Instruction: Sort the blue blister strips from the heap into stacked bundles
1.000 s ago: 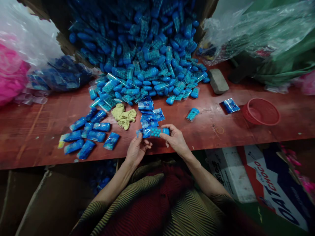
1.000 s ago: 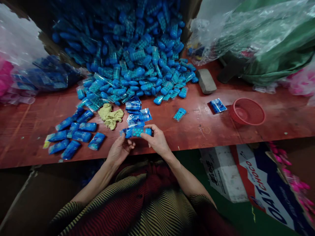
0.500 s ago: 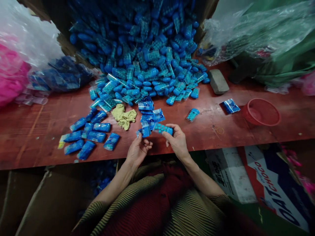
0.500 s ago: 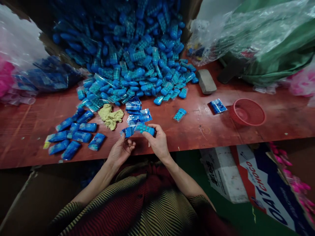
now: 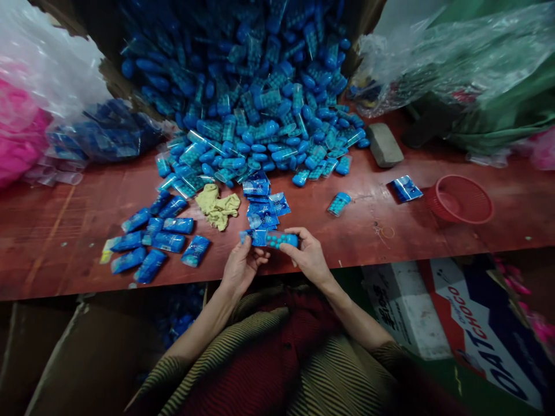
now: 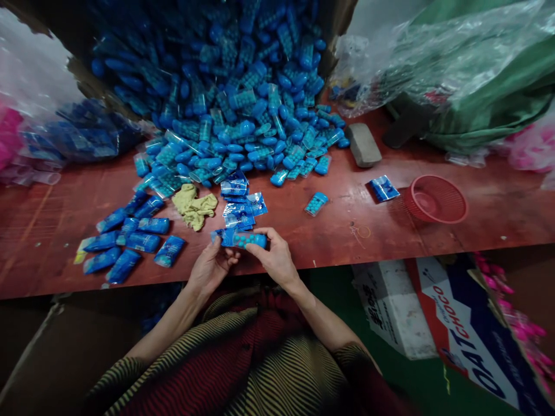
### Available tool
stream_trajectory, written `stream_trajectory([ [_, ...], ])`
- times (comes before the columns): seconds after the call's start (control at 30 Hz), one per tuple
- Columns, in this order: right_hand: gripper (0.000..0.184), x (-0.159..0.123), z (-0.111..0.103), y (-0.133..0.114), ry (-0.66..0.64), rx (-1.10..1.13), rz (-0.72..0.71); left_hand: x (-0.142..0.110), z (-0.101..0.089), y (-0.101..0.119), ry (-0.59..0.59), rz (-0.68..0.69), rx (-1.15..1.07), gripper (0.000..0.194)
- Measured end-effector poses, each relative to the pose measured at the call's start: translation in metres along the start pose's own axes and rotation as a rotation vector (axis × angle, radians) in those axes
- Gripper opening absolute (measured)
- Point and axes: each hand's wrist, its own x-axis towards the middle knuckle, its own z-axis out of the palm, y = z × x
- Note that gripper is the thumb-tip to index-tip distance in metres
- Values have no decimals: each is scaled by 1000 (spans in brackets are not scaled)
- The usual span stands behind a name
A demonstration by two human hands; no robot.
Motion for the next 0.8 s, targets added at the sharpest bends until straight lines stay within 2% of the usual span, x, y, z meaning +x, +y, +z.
stream_trajectory([
  [0.4, 29, -2, -1, 2, 23, -61, -148, 2, -2, 1, 6, 20, -1, 27],
  [0.53, 31, -1, 0, 3, 1, -1, -75, 0, 2, 4, 25, 61, 26, 27],
  [0.67, 32, 0, -1, 0, -87, 89, 54, -2, 3, 4, 19, 105, 74, 28],
  [0.73, 32, 1, 0, 0, -106, 83, 50, -1, 3, 2, 16, 112, 96, 27],
  [0.8, 30, 2, 2, 1, -77, 23, -24, -1, 4, -1, 9, 101, 79, 26],
])
